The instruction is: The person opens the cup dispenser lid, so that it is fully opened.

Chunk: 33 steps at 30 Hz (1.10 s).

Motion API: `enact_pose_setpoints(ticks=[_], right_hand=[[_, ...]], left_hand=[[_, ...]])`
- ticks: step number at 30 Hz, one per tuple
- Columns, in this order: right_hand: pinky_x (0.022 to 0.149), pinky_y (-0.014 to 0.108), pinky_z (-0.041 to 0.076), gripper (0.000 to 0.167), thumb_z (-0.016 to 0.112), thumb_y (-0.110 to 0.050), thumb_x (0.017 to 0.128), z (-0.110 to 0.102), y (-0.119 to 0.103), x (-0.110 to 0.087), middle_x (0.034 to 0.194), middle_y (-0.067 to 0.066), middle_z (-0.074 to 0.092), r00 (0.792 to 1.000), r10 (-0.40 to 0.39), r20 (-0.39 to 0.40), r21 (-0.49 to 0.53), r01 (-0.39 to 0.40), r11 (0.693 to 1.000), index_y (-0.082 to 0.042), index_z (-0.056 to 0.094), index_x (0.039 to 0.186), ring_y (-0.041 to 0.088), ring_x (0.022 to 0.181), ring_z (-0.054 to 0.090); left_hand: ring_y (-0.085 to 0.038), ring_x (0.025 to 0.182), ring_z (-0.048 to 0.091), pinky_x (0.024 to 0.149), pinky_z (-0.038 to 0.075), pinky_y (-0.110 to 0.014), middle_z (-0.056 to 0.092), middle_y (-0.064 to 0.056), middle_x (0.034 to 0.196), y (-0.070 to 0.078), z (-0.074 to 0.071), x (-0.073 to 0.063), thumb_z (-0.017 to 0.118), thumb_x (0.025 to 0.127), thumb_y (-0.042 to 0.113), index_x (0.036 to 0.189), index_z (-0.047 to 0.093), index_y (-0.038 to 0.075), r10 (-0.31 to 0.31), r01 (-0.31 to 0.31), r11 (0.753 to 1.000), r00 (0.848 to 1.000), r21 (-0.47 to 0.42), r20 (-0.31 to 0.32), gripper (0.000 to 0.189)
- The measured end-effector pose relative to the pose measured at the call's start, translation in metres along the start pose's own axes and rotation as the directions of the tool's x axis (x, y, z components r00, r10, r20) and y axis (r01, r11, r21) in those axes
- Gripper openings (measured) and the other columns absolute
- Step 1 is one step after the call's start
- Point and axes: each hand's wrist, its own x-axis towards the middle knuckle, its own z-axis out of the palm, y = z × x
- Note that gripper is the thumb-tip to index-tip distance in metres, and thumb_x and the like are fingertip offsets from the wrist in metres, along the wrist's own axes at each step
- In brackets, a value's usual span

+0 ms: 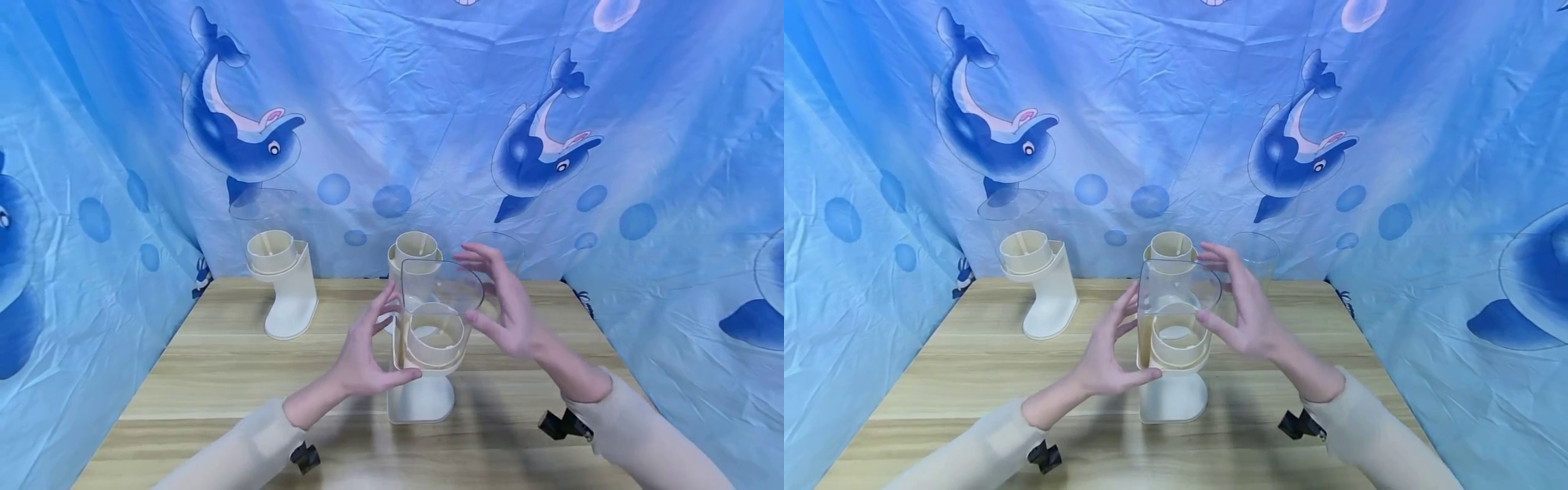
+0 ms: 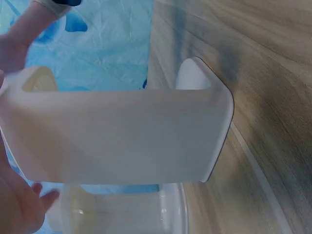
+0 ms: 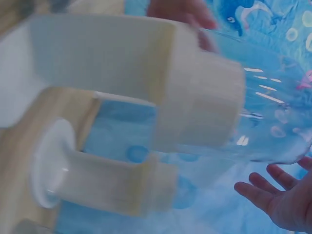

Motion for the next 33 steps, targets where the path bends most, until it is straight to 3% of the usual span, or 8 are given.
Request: enact_pose_setpoints(ticks=[6, 10, 15, 21, 26, 33], right_hand=[[0.103, 0.056, 0.060, 0.074, 0.076, -0.026, 0.087, -0.007, -0.019, 0.030, 0.153, 0.011, 0.057, 0.988, -0.057, 0.146, -0.142, 0.078, 0.987, -0.010, 0.049, 0.154, 0.030, 0.135, 0.060], [0.104, 0.052, 0.059, 0.078, 0.083, -0.035, 0.086, -0.004, -0.027, 0.046, 0.152, 0.005, 0.059, 0.965, -0.010, 0.261, -0.239, 0.074, 0.968, -0.015, 0.050, 0.154, 0.026, 0.133, 0.061], [0.101, 0.046, 0.059, 0.088, 0.087, -0.049, 0.081, 0.000, -0.031, 0.054, 0.150, 0.000, 0.061, 0.935, 0.045, 0.351, -0.314, 0.073, 0.947, -0.018, 0.049, 0.154, 0.022, 0.122, 0.066], [0.097, 0.044, 0.061, 0.083, 0.092, -0.046, 0.078, 0.000, -0.036, 0.056, 0.140, 0.001, 0.067, 0.923, 0.050, 0.382, -0.288, 0.068, 0.955, -0.015, 0.056, 0.147, 0.020, 0.116, 0.069], [0.096, 0.044, 0.062, 0.080, 0.094, -0.043, 0.076, -0.001, -0.040, 0.056, 0.137, -0.001, 0.069, 0.928, 0.039, 0.370, -0.271, 0.068, 0.960, -0.014, 0.060, 0.142, 0.020, 0.118, 0.069], [0.089, 0.039, 0.061, 0.076, 0.096, -0.042, 0.073, -0.003, -0.041, 0.059, 0.133, -0.003, 0.073, 0.933, 0.044, 0.358, -0.293, 0.067, 0.954, -0.016, 0.065, 0.137, 0.019, 0.109, 0.072]], left_hand=[[-0.030, 0.128, 0.066, 0.100, 0.063, -0.044, 0.063, -0.015, 0.142, -0.013, -0.001, -0.001, 0.102, 0.062, 0.024, 0.170, 0.023, 0.014, 0.008, -0.005, 0.999, 0.999, -0.050, 0.052, 0.133], [-0.025, 0.126, 0.067, 0.102, 0.062, -0.044, 0.065, -0.014, 0.141, -0.018, -0.001, -0.001, 0.103, 0.063, 0.026, 0.170, 0.021, 0.012, 0.032, -0.026, 0.996, 0.997, -0.080, 0.075, 0.136], [-0.019, 0.120, 0.069, 0.107, 0.060, -0.040, 0.069, -0.010, 0.133, -0.020, 0.000, -0.001, 0.104, 0.063, 0.030, 0.171, 0.016, 0.012, 0.036, -0.026, 0.996, 0.993, -0.086, 0.115, 0.140], [-0.019, 0.117, 0.070, 0.105, 0.061, -0.040, 0.071, -0.009, 0.128, -0.021, 0.000, 0.000, 0.104, 0.062, 0.027, 0.172, 0.016, 0.013, 0.041, -0.034, 0.998, 0.991, -0.057, 0.129, 0.141], [-0.020, 0.115, 0.072, 0.103, 0.062, -0.042, 0.072, -0.010, 0.129, -0.022, -0.001, 0.001, 0.104, 0.061, 0.026, 0.172, 0.016, 0.014, 0.045, -0.038, 0.998, 0.989, -0.055, 0.139, 0.141], [-0.020, 0.117, 0.072, 0.103, 0.062, -0.040, 0.070, -0.013, 0.133, -0.026, -0.001, 0.002, 0.104, 0.061, 0.029, 0.171, 0.017, 0.012, 0.062, -0.055, 0.997, 0.988, -0.050, 0.141, 0.142]])
